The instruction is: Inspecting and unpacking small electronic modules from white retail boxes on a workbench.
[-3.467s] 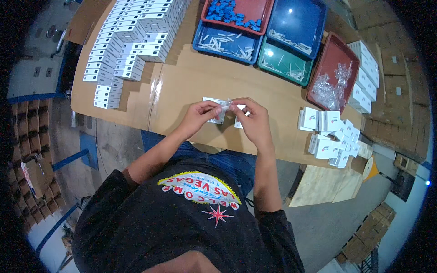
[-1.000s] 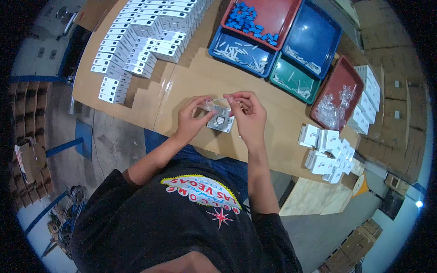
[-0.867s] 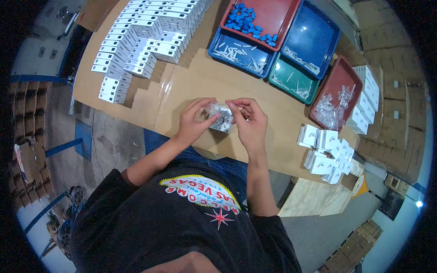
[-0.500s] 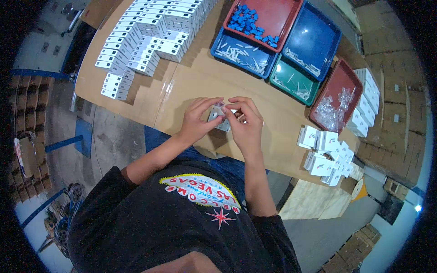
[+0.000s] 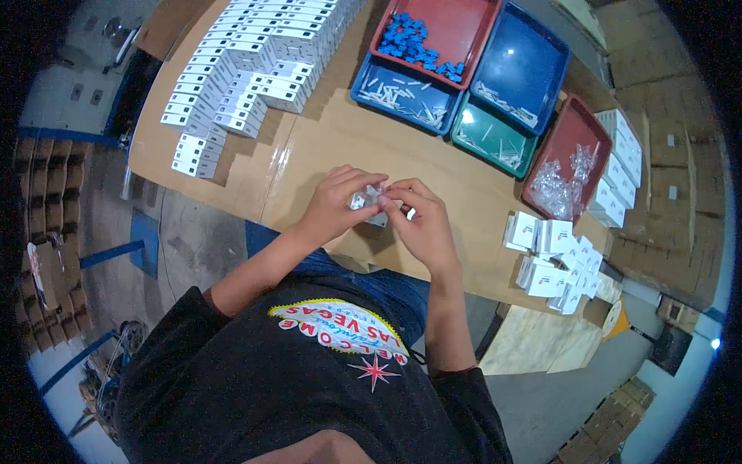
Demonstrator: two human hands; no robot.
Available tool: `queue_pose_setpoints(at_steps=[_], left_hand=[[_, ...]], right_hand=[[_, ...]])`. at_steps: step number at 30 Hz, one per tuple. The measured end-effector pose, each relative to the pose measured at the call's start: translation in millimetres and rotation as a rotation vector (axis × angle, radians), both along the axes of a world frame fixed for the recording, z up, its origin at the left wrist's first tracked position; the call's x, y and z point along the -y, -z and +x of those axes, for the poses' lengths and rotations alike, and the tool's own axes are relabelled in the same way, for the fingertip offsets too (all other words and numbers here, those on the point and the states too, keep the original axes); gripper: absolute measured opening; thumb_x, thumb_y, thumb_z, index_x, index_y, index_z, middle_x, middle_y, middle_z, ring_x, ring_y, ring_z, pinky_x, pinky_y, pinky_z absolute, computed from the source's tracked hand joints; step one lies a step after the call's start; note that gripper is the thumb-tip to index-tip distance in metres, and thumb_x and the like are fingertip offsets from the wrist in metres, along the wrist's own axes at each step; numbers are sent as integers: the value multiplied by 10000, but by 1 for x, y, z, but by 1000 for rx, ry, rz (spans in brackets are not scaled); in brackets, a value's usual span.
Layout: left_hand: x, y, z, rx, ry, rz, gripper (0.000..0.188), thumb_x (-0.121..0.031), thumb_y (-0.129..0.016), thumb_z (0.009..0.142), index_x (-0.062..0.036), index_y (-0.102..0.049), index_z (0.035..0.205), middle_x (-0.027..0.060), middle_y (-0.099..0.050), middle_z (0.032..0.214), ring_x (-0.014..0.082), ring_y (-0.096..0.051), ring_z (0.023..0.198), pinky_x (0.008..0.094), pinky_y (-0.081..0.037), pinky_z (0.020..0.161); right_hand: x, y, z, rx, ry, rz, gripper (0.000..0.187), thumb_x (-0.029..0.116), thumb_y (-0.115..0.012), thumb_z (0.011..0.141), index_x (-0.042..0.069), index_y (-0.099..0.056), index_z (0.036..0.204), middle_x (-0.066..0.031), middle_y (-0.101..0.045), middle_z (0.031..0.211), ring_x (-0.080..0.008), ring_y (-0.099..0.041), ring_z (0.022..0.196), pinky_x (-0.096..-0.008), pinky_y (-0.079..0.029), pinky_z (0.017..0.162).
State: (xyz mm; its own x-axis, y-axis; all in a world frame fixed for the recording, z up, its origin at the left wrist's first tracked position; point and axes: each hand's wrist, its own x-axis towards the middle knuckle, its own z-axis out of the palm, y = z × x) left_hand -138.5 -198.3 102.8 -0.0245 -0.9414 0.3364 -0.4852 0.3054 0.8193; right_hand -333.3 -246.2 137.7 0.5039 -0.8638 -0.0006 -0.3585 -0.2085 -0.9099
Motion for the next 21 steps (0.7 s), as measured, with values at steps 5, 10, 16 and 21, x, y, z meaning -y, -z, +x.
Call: queue_pose_setpoints(at_steps=[5,10,16,21], left_hand=[[1,-6,-6,-347,68,253,397,-188,-791,892,-14,-688,1234,88,-745,1033,186,-685,957,338,-526,848],[11,7,-1,-786,187,584,231,-139,-696,1004,31,-706,1161,53,-737,995,96,-668,902,268,-540,807],[11,8,-4,-849,120,522,178,-118,-683,1008,26,-714,1109,68,-736,963,106,-686,867,247,-553,762],[11,-7,1,-877,54,610,171,-119,-672,1014,18,-706,1110,73,-734,957,108,-686,832,257,-568,666]], right_hand=[[14,-5,-21,-8,4,293,140,123,-701,985,5,-757,1036,-8,-683,870,-59,-541,680,-233,-417,591],[20,-17,-28,-12,-47,393,139,131,-698,998,10,-750,1043,40,-649,796,-20,-508,697,-217,-397,589],[19,-10,-26,89,-24,361,152,77,-712,973,14,-709,1111,19,-699,883,-23,-564,760,-206,-441,642],[18,-23,-21,199,41,432,334,25,-722,945,16,-639,1269,-12,-726,961,-33,-594,776,-193,-449,647]])
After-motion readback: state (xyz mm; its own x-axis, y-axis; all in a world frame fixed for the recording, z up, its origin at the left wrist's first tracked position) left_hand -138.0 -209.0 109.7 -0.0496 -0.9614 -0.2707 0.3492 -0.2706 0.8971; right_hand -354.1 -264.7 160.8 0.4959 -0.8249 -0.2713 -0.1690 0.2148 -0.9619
